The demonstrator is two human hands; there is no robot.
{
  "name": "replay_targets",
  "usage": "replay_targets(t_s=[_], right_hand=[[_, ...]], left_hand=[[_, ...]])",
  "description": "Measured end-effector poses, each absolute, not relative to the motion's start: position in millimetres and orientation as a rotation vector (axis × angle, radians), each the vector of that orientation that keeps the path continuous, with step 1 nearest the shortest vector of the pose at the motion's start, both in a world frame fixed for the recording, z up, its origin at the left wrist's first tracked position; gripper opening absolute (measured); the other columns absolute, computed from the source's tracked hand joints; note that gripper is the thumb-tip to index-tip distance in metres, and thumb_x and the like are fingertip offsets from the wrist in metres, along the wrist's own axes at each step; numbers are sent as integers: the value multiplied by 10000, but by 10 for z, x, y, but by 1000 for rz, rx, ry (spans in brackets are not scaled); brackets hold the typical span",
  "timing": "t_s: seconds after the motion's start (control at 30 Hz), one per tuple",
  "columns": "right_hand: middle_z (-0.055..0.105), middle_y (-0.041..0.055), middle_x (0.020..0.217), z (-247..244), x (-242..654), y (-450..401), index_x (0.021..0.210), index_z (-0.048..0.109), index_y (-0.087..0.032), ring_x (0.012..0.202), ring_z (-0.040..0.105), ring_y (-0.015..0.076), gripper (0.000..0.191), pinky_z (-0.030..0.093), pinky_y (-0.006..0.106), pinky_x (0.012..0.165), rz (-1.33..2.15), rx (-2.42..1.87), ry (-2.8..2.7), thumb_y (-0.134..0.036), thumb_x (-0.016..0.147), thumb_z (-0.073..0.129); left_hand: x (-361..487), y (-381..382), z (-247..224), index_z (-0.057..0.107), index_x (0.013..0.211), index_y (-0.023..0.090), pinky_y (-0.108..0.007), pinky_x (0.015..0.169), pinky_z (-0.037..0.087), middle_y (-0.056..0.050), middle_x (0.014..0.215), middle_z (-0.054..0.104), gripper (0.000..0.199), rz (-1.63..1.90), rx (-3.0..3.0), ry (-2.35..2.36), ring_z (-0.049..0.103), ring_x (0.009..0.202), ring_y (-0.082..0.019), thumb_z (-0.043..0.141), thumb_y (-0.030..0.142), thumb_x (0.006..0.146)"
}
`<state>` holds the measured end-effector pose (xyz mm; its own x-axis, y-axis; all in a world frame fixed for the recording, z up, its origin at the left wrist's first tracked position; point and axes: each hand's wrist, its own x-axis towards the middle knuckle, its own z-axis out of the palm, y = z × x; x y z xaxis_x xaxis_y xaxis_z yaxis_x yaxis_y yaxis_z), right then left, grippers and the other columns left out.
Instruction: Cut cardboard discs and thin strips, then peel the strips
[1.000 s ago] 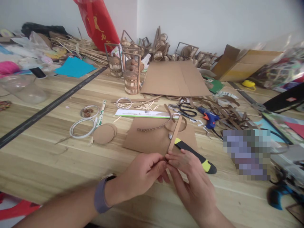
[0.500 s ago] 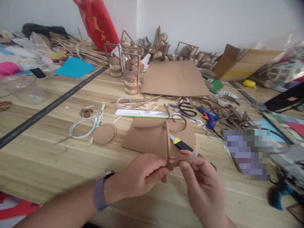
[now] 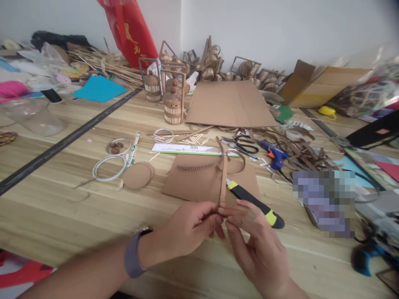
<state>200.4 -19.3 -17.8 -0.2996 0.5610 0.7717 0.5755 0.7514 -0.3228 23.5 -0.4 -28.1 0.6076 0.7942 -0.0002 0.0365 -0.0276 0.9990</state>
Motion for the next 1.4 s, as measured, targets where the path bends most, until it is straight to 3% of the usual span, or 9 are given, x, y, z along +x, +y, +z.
replay_targets(t_s=[0.3,0.5,0.8,1.0,1.1,1.2,1.4], right_hand=[[793,47,887,-241,1989,-179,979,627,-213,879,756,210,169,525,411,942,-189,-915,-2026,-77,878,634],[795,14,863,-186,1972,-219,963,617,-241,783,756,194,136,518,407,896,-144,-982,-2019,-117,906,603],[791,6,858,-232,2013,-263,956,613,-235,834,762,189,81,538,385,941,91,-1011,-1875,-160,947,583],[780,36,845,-149,2000,-232,895,642,-245,799,754,184,126,617,290,703,458,-994,-1714,-267,991,563],[775,39,865,-166,1996,-239,936,632,-238,848,750,198,66,608,345,798,364,-951,-1757,-184,953,599],[775,37,865,-189,2003,-242,966,622,-224,878,752,210,166,582,398,874,169,-865,-1895,-77,891,613],[781,48,866,-193,2034,-202,956,625,-196,904,757,193,179,573,372,924,-15,-841,-1974,-37,876,604]], left_hand=[[267,-44,-244,580,811,158,-203,525,356,26,634,533,320,742,1500,857,481,562,-102,432,359,1011],[284,-65,-232,553,741,167,-227,540,324,10,666,550,297,826,1648,925,467,594,-112,434,301,977],[224,-52,-150,452,695,195,-231,553,306,29,643,475,263,822,1819,819,431,584,-107,417,246,951],[182,22,-143,397,691,204,-233,553,291,38,657,421,256,802,1881,687,385,577,-104,425,243,943],[184,30,-158,441,727,199,-232,552,297,37,666,438,254,800,1832,726,410,593,-111,456,308,956],[202,5,-165,485,762,190,-235,571,318,21,692,503,282,789,1802,794,461,629,-122,462,367,980],[232,-37,-105,576,847,161,-224,606,415,-18,742,606,232,659,1426,764,563,674,-133,439,309,963]])
